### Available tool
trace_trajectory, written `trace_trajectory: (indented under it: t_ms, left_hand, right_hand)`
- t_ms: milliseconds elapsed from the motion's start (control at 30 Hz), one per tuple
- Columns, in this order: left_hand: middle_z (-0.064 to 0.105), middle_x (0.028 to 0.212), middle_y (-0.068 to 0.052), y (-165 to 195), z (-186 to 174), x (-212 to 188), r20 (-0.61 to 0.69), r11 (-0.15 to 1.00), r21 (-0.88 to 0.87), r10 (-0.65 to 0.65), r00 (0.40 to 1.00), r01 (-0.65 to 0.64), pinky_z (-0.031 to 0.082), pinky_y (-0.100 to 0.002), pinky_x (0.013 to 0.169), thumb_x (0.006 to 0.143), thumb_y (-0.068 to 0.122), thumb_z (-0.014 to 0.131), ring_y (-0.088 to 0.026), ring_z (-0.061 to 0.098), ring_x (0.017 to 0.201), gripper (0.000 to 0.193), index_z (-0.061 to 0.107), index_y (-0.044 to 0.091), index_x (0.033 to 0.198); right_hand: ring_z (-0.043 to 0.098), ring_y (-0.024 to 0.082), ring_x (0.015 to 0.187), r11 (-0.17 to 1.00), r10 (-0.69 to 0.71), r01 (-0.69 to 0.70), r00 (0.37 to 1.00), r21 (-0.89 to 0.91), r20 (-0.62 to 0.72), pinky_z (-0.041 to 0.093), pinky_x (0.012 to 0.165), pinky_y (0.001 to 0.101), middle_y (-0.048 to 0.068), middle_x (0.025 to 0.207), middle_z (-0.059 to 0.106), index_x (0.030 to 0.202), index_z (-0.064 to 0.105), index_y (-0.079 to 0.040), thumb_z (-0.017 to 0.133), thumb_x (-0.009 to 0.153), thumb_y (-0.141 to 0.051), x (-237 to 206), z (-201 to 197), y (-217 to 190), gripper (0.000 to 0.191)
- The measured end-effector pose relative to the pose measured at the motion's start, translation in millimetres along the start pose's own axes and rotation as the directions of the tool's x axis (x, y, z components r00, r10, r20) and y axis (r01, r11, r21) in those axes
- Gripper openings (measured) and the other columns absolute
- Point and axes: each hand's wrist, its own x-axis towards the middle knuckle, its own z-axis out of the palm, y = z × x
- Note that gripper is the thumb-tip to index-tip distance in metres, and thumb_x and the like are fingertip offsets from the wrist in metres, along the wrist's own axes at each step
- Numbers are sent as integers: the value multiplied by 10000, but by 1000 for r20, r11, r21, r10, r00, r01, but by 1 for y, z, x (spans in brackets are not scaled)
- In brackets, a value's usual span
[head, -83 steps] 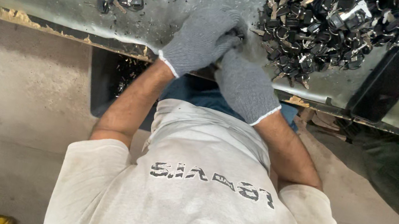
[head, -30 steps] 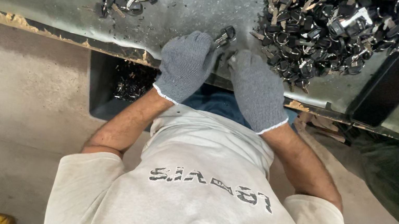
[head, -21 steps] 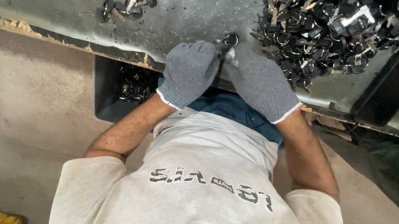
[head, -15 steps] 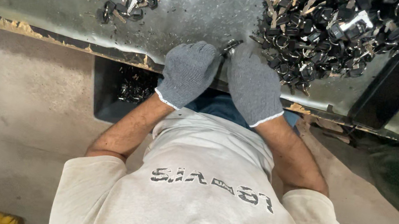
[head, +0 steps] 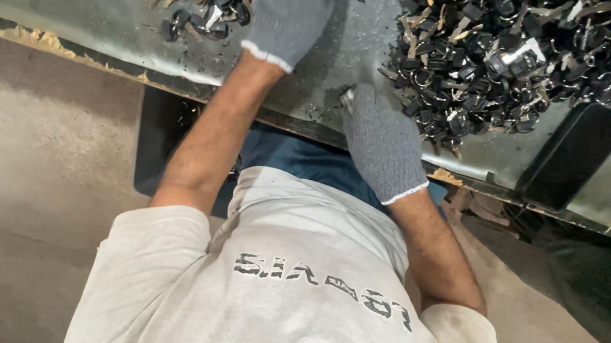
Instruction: The person picks keys one at a time from a large pile on the workbench, turns each key over in their gloved hands, and drops it into a bin below the bench, repeating this cycle throughout the episode.
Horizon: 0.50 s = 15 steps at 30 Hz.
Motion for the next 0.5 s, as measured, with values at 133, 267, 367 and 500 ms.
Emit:
trace_trajectory:
  t_ms: [133,267,367,500]
  left_hand:
    - [685,960,-133,46,-22,-59,264,965,-263,57,963,15,504,-453,759,967,217,733,-308,663,883,174,689,117,1102]
    - [729,976,-84,47,-25,-79,256,990,-137,49,965,-14,534,-452,816,878,217,800,-301,688,919,262,699,169,1115]
    - [708,856,-116,41,-23,-76,439,983,39,-176,881,177,518,-461,716,856,289,831,-331,680,792,634,606,52,1399]
    - [710,876,-80,37,-25,-79,328,989,-98,-72,942,110,512,-464,731,841,228,826,-320,677,814,337,672,97,1111]
  right_hand:
    - [710,409,733,995,43,-50,996,84,82,575,589,482,252,985,678,1160,565,-20,709,862,-211,-8,-2,14,382]
    - [702,431,771,978,196,-198,980,64,36,559,616,509,229,899,670,1157,559,-6,680,1063,-251,-12,8,18,288]
    - [688,433,674,990,83,-83,997,117,7,549,536,501,257,887,684,1311,540,66,718,924,-223,-12,12,17,515]
    - [710,403,756,985,59,-63,998,162,27,562,599,492,214,862,702,1244,542,25,721,985,-267,-3,10,18,430]
